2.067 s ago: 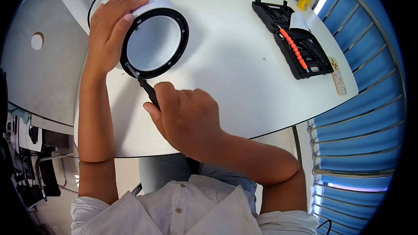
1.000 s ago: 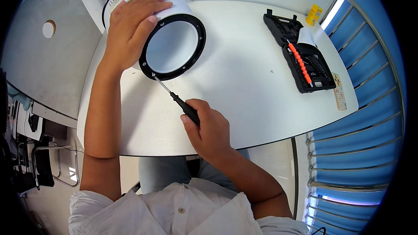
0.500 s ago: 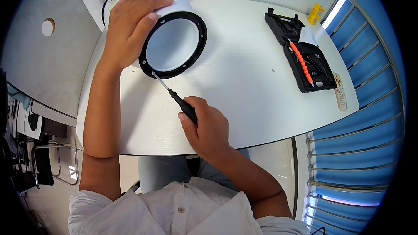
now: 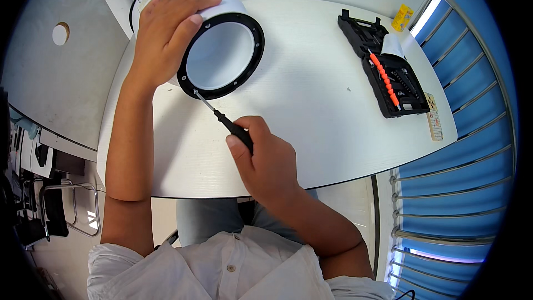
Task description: The person uses a screwdriver to remove screws from the black ring around the base of a white cylindrical appliance. After removing the screws, the person detaches the ring and sets it aside, revealing the internal components.
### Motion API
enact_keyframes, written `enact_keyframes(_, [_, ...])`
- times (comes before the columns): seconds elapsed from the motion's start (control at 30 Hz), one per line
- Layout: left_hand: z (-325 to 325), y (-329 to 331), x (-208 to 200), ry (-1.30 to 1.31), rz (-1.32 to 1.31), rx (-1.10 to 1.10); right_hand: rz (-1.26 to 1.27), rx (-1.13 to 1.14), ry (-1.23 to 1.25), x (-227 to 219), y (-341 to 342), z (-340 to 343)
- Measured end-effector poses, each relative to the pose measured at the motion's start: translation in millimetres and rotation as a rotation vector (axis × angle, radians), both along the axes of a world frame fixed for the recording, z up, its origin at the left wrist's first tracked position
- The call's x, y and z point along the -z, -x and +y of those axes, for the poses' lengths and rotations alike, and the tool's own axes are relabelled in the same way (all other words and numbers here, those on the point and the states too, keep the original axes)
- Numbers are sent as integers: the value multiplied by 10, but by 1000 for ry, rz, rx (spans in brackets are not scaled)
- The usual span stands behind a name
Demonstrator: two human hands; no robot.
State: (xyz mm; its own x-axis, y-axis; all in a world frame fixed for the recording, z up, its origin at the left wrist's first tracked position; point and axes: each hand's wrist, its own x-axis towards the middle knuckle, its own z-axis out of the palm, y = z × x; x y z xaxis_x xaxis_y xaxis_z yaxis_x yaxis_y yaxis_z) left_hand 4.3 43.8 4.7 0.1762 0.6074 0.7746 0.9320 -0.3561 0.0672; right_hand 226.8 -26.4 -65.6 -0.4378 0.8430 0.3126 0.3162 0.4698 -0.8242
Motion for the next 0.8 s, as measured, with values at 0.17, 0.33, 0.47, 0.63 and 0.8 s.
enact_keyframes(0.17, [19,10,-3,-14,1,17,41,-37,192,-3,-50,1])
enact_keyframes(0.33, [26,17,-1,-19,1,26,22,38,-292,208,-14,43])
enact_keyframes(0.47, [23,24,-5,-26,6,36,-3,133,-620,222,-14,110])
enact_keyframes(0.63, [24,16,-3,-33,1,50,-106,127,-583,134,-9,71])
enact_keyframes(0.8, [28,10,-9,-33,5,44,-78,91,-438,177,30,1])
